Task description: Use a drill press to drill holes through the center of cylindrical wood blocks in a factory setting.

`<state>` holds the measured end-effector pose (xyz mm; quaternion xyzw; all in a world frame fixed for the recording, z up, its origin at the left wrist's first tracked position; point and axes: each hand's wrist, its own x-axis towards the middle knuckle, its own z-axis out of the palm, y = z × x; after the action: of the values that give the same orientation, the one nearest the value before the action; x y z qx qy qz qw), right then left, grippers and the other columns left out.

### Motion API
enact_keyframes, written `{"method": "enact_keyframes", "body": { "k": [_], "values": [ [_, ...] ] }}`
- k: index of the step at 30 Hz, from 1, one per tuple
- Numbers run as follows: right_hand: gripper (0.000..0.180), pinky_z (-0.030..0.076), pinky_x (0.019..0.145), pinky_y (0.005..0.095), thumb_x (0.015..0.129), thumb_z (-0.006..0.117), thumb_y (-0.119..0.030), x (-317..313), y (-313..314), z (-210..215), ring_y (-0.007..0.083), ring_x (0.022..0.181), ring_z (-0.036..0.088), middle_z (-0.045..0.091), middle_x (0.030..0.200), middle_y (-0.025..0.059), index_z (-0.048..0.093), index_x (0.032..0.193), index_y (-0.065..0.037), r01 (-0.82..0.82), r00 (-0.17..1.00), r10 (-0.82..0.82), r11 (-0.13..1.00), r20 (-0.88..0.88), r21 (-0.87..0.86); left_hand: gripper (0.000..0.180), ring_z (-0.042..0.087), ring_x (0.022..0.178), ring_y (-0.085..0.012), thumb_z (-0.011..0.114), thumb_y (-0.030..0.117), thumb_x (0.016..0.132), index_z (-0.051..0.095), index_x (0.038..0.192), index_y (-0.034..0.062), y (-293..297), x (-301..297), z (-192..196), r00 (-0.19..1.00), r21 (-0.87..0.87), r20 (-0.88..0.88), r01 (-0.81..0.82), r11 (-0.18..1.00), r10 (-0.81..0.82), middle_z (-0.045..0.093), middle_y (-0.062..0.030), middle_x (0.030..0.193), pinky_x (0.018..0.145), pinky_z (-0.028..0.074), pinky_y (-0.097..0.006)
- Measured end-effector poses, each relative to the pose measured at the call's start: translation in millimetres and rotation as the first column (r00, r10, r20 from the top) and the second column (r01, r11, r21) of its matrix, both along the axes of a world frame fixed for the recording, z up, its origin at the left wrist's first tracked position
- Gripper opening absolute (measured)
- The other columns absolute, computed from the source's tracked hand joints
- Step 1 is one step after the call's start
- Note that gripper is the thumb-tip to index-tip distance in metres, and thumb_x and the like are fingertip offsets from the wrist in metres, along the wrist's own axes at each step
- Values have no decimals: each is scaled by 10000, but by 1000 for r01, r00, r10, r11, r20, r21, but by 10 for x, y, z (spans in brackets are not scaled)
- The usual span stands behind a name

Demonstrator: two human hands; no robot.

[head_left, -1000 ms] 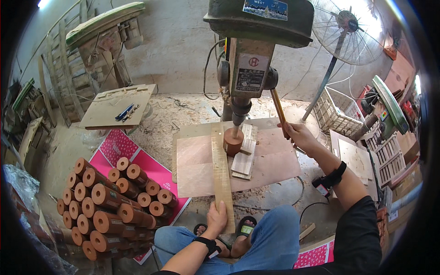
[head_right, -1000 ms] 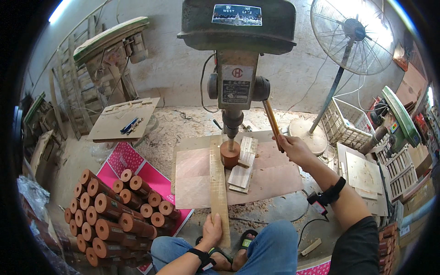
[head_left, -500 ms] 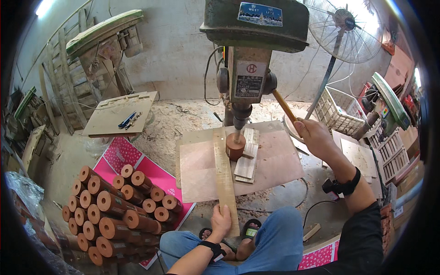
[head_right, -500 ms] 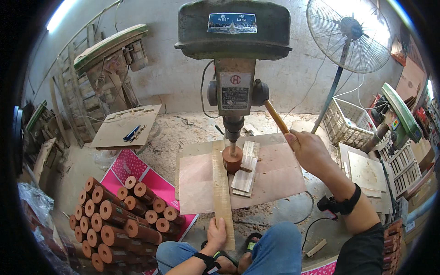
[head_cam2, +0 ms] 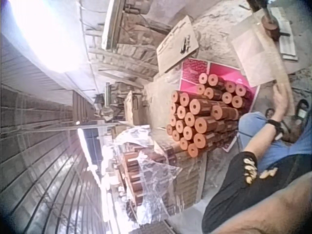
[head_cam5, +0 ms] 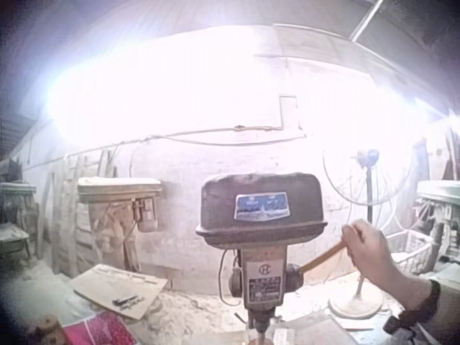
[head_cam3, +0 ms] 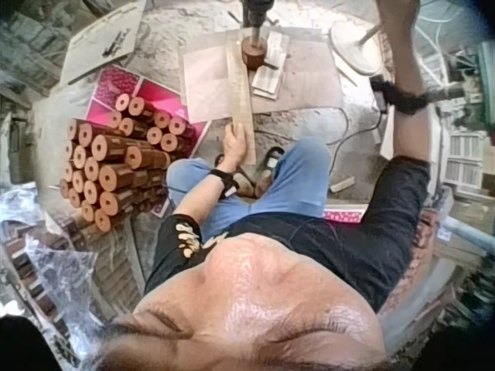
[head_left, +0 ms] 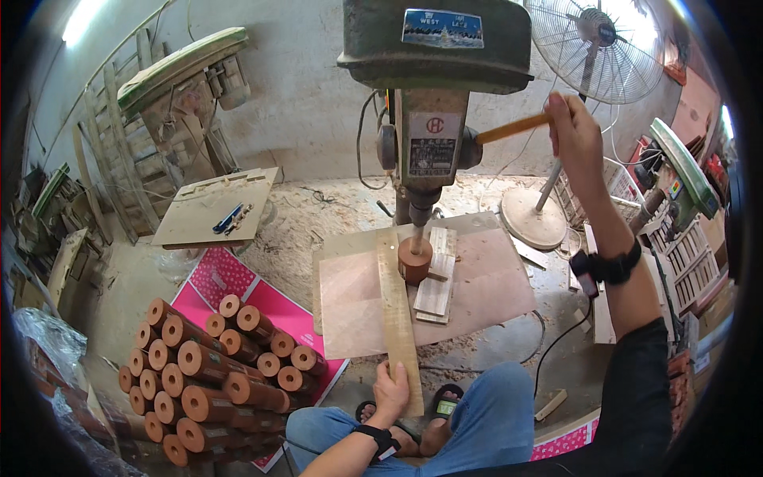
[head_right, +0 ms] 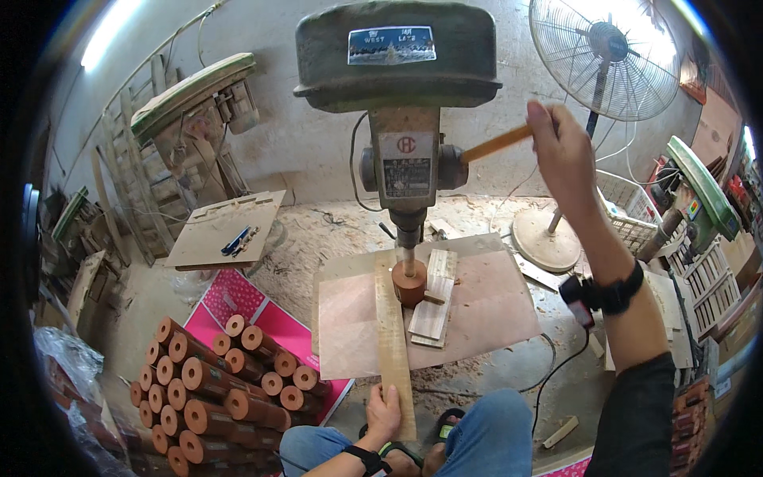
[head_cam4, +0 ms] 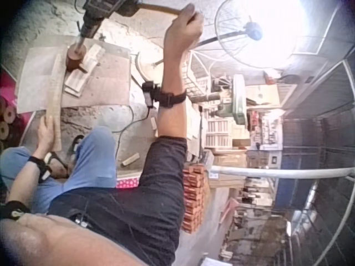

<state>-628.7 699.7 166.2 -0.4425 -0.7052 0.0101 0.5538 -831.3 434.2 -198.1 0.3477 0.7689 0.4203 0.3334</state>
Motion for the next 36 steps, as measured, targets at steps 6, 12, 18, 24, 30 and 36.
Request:
{"method": "enact_keyframes", "body": {
  "k": [6,12,18,24,30,36],
  "values": [
    [302,427,533,238,962,581,-316,-155,766,236,60,588,501,542,704,-10,655,984,-24,-281,932,252,956,-262,-81,472,647,948,-426,546,390,936,538,1183,-12,-4,3,30,999,32,-31,10,999,-9,657,-276,1020,837,495,-458],
    [293,440,548,242,961,557,-314,-377,1442,5,82,608,505,539,737,-15,648,1037,-47,-269,909,154,927,-388,-262,723,419,1225,-433,674,468,807,426,1317,20,-75,24,186,900,95,-427,143,985,-89,452,-297,1283,981,372,-515],
    [465,453,589,290,952,543,-514,-432,1578,-291,118,627,500,559,800,4,630,1164,-109,-393,867,110,750,-486,-532,899,297,1271,-474,720,502,722,347,1433,97,-21,-139,279,531,-91,-808,315,945,-255,321,-273,1369,1000,258,-606],
    [399,426,487,248,958,601,-352,290,797,-1152,83,545,495,590,731,41,619,1233,-64,-266,962,231,688,-143,-675,885,275,1338,-482,729,408,768,289,1499,174,336,-993,586,427,-322,-825,181,929,-369,278,-279,1458,1054,239,-625],
    [305,459,554,231,952,598,-245,1206,-377,-1887,80,618,544,617,779,20,640,1162,-28,-175,978,180,421,-107,-890,897,297,1331,-498,766,341,752,300,1497,162,1007,-1288,828,505,-531,-664,201,823,-551,234,-282,1488,1033,264,-643],
    [296,475,613,244,941,629,-226,1150,-1185,-2129,80,682,564,628,777,16,634,1181,-51,-252,961,190,296,-201,-922,1048,333,1361,-416,823,399,682,269,1465,-22,1820,-882,624,802,130,-523,411,903,-289,344,-275,1467,1137,259,-458]
  ]
}}
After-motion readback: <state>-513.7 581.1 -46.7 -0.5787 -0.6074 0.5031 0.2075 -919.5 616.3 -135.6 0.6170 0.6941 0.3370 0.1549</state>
